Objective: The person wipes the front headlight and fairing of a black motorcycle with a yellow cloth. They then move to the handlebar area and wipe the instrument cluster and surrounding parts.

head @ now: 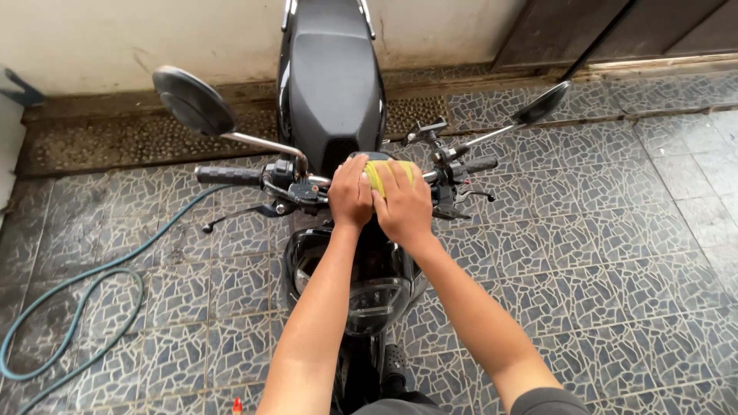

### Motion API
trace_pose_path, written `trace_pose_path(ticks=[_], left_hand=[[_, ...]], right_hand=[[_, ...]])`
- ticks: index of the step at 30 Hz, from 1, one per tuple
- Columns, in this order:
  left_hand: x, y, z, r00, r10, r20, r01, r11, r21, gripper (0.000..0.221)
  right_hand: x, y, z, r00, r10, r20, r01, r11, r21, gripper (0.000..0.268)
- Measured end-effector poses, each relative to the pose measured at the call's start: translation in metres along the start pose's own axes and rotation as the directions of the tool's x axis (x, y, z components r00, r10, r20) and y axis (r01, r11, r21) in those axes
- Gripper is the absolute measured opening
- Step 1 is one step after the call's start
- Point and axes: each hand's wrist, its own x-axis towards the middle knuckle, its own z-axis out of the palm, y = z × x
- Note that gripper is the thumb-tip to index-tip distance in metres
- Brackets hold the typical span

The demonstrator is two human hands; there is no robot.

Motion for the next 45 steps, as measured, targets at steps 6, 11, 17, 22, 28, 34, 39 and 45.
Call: trace_pose_path(ticks=[6, 11, 17, 22, 28, 34, 39, 45], left_hand=[[0.011, 0.015, -0.013, 1.000, 0.004, 0.021, -0.004, 1.000, -0.022, 0.043], [0.018, 0.013, -0.017, 0.995, -0.018, 0.101, 0.037, 0.981, -0.188, 0.046], [0.023, 0.045, -0.023, 0.984, -0.010, 0.178, 0.026, 0.996, -0.090, 0.049], [0.010, 0.064, -0.010, 0.970, -0.001, 0.241, -0.068, 0.959, 0.275, 0.055], [0.041, 0.028, 0.011, 0.861, -0.321, 0.394, 0.114, 0.878, 0.465, 0.056], [0.021, 0.064, -0.031, 0.881, -0.211, 0.423, 0.008, 0.902, 0.432, 0.056], [-0.014, 0.102, -0.071, 0.955, -0.051, 0.291, -0.065, 0.925, 0.373, 0.064], [0.022, 0.022, -0.015, 0.905, -0.255, 0.340, 0.122, 0.922, 0.367, 0.057]], right_hand=[[0.040, 0.014, 0.029, 0.931, 0.053, 0.362, -0.089, 0.992, 0.085, 0.052], [0.048, 0.035, 0.001, 0.790, 0.017, 0.613, -0.270, 0.907, 0.323, 0.053], [0.028, 0.075, -0.021, 0.852, -0.261, 0.454, -0.103, 0.768, 0.633, 0.047], [0.034, 0.081, 0.012, 0.896, -0.278, 0.347, -0.045, 0.720, 0.693, 0.051], [0.046, 0.095, 0.118, 0.880, -0.318, 0.354, 0.007, 0.752, 0.660, 0.047], [0.028, 0.069, 0.044, 0.915, -0.316, 0.250, 0.137, 0.827, 0.545, 0.044], [-0.002, 0.046, -0.006, 0.931, -0.274, 0.240, 0.112, 0.843, 0.527, 0.054], [0.035, 0.059, 0.088, 0.911, -0.309, 0.274, 0.132, 0.846, 0.517, 0.045]])
